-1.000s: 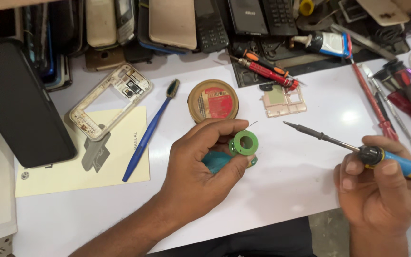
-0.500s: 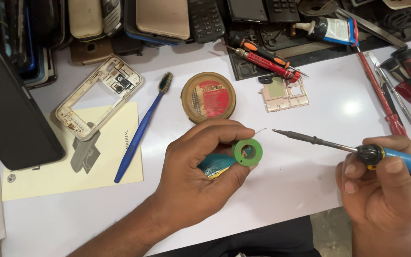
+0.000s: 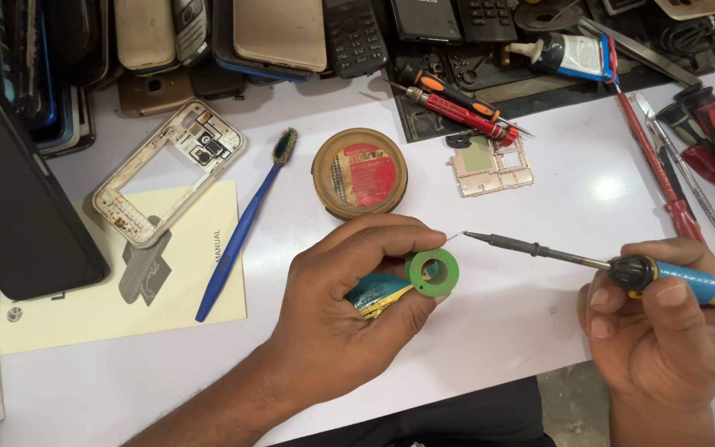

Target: The person solders a disassembled phone motherboard on a cluttered repair workbench. They clean the soldering iron tip with a brush, hold the board steady with one hand, feed solder wire from a green spool to the iron tip, apply solder to points on the board, and later dip a small screwdriver into a flux jar.

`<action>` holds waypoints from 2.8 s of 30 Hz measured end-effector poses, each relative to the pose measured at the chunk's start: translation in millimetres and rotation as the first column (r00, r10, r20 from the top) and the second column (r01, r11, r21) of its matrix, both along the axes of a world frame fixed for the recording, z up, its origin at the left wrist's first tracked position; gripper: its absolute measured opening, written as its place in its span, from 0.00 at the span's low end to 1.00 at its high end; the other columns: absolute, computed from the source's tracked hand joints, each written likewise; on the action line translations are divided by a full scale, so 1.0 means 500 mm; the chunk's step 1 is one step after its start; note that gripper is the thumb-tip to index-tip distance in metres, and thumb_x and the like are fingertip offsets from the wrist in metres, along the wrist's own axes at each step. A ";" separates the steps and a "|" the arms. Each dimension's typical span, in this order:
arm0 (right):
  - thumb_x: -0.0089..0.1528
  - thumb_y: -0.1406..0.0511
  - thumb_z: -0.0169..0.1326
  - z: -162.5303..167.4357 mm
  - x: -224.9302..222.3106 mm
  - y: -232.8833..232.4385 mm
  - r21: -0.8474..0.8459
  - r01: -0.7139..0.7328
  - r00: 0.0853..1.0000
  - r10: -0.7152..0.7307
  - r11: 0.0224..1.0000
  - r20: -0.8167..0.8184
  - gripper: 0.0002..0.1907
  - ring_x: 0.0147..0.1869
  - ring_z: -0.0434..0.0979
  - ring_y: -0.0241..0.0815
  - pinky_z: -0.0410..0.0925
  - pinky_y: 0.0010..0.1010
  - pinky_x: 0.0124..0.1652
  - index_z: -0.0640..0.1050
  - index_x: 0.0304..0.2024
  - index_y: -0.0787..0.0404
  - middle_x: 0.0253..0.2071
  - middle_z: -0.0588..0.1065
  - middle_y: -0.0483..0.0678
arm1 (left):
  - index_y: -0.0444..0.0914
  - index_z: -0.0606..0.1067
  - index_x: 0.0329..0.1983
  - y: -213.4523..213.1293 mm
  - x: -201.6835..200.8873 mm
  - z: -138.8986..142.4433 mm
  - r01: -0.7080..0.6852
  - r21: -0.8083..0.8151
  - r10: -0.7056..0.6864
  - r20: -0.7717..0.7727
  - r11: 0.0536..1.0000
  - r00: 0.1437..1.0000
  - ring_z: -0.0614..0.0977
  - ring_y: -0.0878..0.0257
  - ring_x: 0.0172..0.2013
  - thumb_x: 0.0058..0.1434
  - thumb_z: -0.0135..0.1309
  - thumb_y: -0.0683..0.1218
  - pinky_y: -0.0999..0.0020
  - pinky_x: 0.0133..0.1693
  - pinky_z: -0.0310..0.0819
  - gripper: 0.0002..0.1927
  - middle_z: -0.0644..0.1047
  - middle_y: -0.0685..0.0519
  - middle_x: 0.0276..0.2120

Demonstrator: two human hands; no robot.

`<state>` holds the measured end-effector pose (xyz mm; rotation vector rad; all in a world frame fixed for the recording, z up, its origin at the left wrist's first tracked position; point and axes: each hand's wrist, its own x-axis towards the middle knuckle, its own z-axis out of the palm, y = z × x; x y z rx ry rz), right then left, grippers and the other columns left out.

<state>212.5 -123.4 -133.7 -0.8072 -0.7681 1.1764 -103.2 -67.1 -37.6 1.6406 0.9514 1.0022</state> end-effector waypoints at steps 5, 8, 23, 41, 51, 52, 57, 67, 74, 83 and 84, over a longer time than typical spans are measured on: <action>0.76 0.67 0.56 -0.005 0.004 0.000 0.015 0.003 1.000 -0.003 1.000 -0.030 0.11 0.33 0.77 0.44 0.68 0.32 0.29 0.73 0.51 0.71 0.36 0.77 0.56 | 0.34 0.77 0.57 0.001 0.001 0.000 0.002 -0.015 -0.002 -0.002 1.000 1.000 0.84 0.63 0.51 0.60 0.61 0.37 0.70 0.53 0.82 0.21 0.78 0.48 0.54; 0.77 0.66 0.56 -0.005 0.002 -0.001 0.013 0.015 1.000 -0.015 1.000 -0.014 0.11 0.33 0.77 0.44 0.68 0.32 0.30 0.73 0.51 0.71 0.35 0.77 0.56 | 0.34 0.77 0.57 0.001 0.000 0.001 0.002 0.001 -0.002 0.009 1.000 1.000 0.84 0.63 0.51 0.60 0.62 0.37 0.70 0.53 0.82 0.20 0.78 0.48 0.53; 0.75 0.67 0.55 0.012 -0.029 0.002 0.041 0.033 0.999 -0.031 0.999 -0.037 0.11 0.31 0.76 0.45 0.69 0.32 0.31 0.71 0.51 0.71 0.34 0.76 0.59 | 0.33 0.76 0.55 -0.001 -0.005 -0.005 -0.037 -0.027 0.039 0.044 0.999 0.998 0.84 0.65 0.49 0.61 0.61 0.37 0.69 0.52 0.82 0.19 0.78 0.48 0.53; 0.57 0.78 0.67 0.143 -0.034 0.176 0.396 -0.085 0.089 -0.389 0.914 0.917 0.16 0.49 0.82 0.50 0.74 0.35 0.49 0.79 0.46 0.68 0.47 0.79 0.57 | 0.35 0.77 0.53 -0.003 -0.001 -0.010 -0.091 0.142 0.103 -0.080 0.986 0.991 0.80 0.71 0.36 0.57 0.63 0.37 0.76 0.38 0.79 0.19 0.79 0.50 0.48; 0.61 0.75 0.67 0.133 -0.039 0.176 0.368 -0.041 0.175 -0.356 0.929 0.918 0.14 0.50 0.82 0.46 0.74 0.29 0.48 0.78 0.47 0.67 0.47 0.79 0.56 | 0.35 0.77 0.53 -0.007 0.002 -0.010 -0.074 0.133 0.085 -0.075 0.988 0.994 0.79 0.71 0.35 0.58 0.63 0.37 0.76 0.35 0.76 0.19 0.79 0.50 0.48; 0.59 0.75 0.67 0.130 -0.039 0.174 0.354 -0.048 0.195 -0.339 0.934 0.920 0.15 0.49 0.82 0.46 0.73 0.29 0.46 0.78 0.46 0.67 0.47 0.79 0.56 | 0.35 0.77 0.53 -0.007 0.002 -0.009 -0.073 0.142 0.083 -0.073 0.987 0.994 0.78 0.72 0.35 0.58 0.63 0.37 0.76 0.35 0.76 0.19 0.79 0.50 0.48; 0.61 0.76 0.68 0.127 -0.038 0.169 0.382 -0.055 0.153 -0.370 0.923 0.916 0.13 0.48 0.81 0.45 0.73 0.29 0.47 0.79 0.47 0.68 0.47 0.79 0.56 | 0.35 0.77 0.53 -0.009 0.003 -0.009 -0.070 0.139 0.082 -0.082 0.988 0.993 0.79 0.72 0.36 0.58 0.63 0.37 0.77 0.35 0.75 0.19 0.79 0.51 0.48; 0.57 0.76 0.68 0.133 -0.048 0.174 0.402 -0.091 0.172 -0.383 0.911 0.907 0.16 0.49 0.82 0.47 0.74 0.32 0.49 0.78 0.45 0.69 0.45 0.79 0.58 | 0.37 0.78 0.51 -0.009 0.002 -0.007 -0.083 0.115 0.098 -0.129 0.990 0.987 0.78 0.73 0.32 0.55 0.64 0.38 0.78 0.32 0.73 0.19 0.80 0.52 0.47; 0.55 0.76 0.68 0.138 -0.050 0.175 0.395 -0.112 0.171 -0.374 0.912 0.912 0.15 0.48 0.82 0.49 0.75 0.32 0.47 0.78 0.43 0.69 0.45 0.79 0.59 | 0.37 0.78 0.51 -0.008 0.003 -0.009 -0.082 0.070 0.091 -0.141 0.994 0.986 0.75 0.74 0.29 0.54 0.64 0.38 0.78 0.30 0.71 0.19 0.80 0.53 0.45; 0.60 0.78 0.68 0.141 -0.056 0.176 0.412 -0.070 0.143 -0.399 0.909 0.906 0.15 0.50 0.82 0.48 0.74 0.31 0.50 0.78 0.46 0.69 0.48 0.79 0.58 | 0.36 0.77 0.52 -0.007 0.001 -0.010 -0.073 0.141 0.090 -0.118 0.987 0.989 0.76 0.75 0.32 0.56 0.64 0.38 0.79 0.31 0.71 0.19 0.79 0.52 0.46; 0.58 0.77 0.68 0.141 -0.056 0.176 0.395 -0.085 0.168 -0.378 0.915 0.911 0.15 0.50 0.82 0.48 0.74 0.32 0.49 0.78 0.46 0.69 0.47 0.79 0.58 | 0.36 0.78 0.51 -0.007 0.001 -0.010 -0.076 0.132 0.094 -0.131 0.988 0.987 0.76 0.75 0.31 0.55 0.64 0.38 0.79 0.31 0.71 0.19 0.79 0.53 0.46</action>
